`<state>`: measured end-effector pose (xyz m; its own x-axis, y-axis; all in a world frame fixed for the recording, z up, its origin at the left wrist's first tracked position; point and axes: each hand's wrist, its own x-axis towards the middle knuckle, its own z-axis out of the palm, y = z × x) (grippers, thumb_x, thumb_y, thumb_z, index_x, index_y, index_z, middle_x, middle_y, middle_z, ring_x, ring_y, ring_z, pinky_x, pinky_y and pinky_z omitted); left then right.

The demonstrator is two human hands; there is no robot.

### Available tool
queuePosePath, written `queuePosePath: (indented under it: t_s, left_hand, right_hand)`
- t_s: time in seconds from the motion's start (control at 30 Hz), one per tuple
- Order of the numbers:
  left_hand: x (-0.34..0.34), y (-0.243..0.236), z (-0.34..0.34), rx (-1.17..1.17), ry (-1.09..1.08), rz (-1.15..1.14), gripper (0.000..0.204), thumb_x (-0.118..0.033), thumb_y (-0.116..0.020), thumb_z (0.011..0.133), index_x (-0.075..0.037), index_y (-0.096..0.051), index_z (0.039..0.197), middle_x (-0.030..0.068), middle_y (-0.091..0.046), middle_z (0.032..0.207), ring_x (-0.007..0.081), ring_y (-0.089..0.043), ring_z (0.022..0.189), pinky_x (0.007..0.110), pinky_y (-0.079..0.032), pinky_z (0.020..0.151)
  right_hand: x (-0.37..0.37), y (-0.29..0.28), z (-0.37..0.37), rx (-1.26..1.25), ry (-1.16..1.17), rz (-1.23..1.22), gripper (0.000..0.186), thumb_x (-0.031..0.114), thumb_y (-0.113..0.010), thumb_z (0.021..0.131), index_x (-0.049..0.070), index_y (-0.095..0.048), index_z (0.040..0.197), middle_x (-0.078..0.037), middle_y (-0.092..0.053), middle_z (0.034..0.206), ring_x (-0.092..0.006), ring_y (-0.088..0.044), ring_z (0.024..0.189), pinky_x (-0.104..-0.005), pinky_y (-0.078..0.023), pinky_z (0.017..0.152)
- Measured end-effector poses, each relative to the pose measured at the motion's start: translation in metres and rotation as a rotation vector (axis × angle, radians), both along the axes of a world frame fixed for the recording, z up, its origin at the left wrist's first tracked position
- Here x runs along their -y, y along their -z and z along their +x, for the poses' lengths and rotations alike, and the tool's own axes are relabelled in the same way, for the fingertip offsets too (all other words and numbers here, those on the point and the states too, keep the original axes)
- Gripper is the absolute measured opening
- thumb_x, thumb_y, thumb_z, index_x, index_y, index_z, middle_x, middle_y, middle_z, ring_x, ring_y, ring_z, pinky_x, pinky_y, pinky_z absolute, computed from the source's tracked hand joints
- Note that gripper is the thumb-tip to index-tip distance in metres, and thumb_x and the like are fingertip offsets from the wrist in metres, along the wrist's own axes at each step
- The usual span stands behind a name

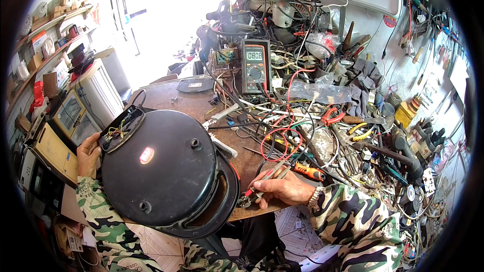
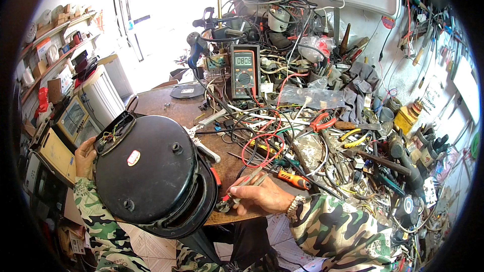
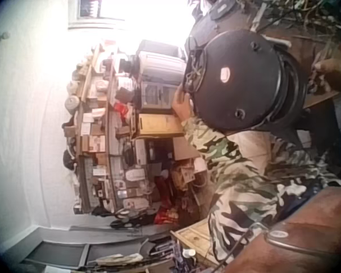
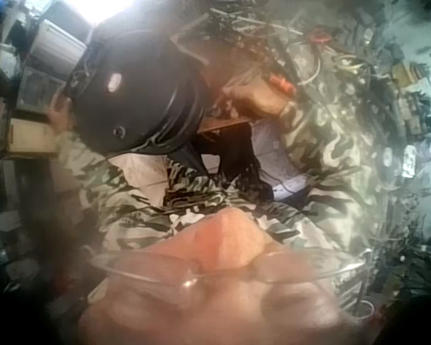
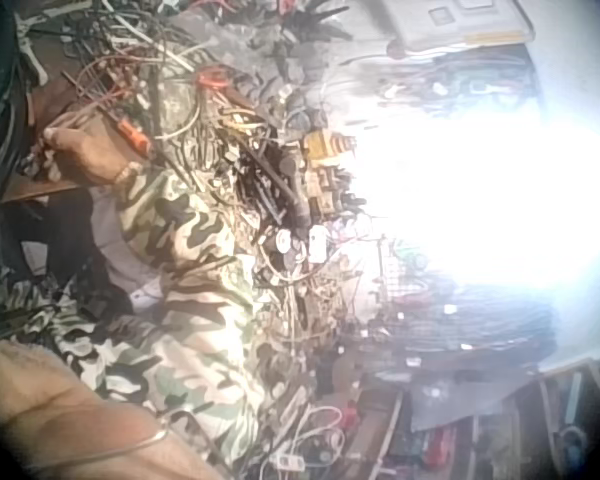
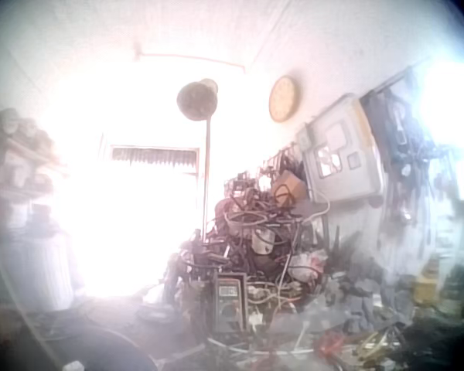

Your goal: The person repairs a black circular electronic device by testing its internal wiring with a multimeter and soldering connections. They manipulate the wires and components inside the device's casing, using a soldering iron to secure the connections.

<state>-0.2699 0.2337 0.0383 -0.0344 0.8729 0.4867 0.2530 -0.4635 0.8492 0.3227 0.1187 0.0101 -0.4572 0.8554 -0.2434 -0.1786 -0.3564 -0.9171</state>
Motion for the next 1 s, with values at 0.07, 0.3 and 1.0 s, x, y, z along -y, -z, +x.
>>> queuePosePath:
  t_s: [0.07,0.3,1.0]
  left_hand:
    - [0.0,0.0,-0.002,0.002,-0.001,-0.018,0.047,0.008,-0.062,0.089,0.009,-0.059,0.136,0.0136,-0.064,0.137,0.0227,-0.059,0.132,0.035,-0.041,0.116]
    - [-0.001,0.004,-0.007,0.033,0.05,-0.001,0.05,0.001,-0.07,0.089,0.007,-0.059,0.137,0.0135,-0.064,0.139,0.023,-0.058,0.133,0.035,-0.041,0.116]
    - [0.005,-0.007,0.008,-0.055,-0.082,-0.066,0.051,0.001,-0.068,0.088,0.007,-0.059,0.138,0.0149,-0.065,0.137,0.0246,-0.06,0.13,0.037,-0.044,0.114]
  right_hand:
    - [-0.001,0.001,0.0,-0.023,0.008,-0.014,0.026,0.018,-0.069,0.099,-0.006,-0.069,0.11,-0.015,-0.073,0.095,-0.0221,-0.072,0.069,-0.0326,-0.06,0.063]
    - [-0.001,0.001,0.001,-0.01,0.013,-0.036,0.025,0.015,-0.069,0.1,-0.007,-0.069,0.111,-0.016,-0.073,0.098,-0.0242,-0.073,0.071,-0.0344,-0.062,0.064]
    - [-0.002,0.001,0.0,-0.026,-0.015,-0.034,0.026,0.023,-0.071,0.098,-0.001,-0.069,0.108,-0.01,-0.071,0.088,-0.0192,-0.071,0.067,-0.0303,-0.055,0.06]
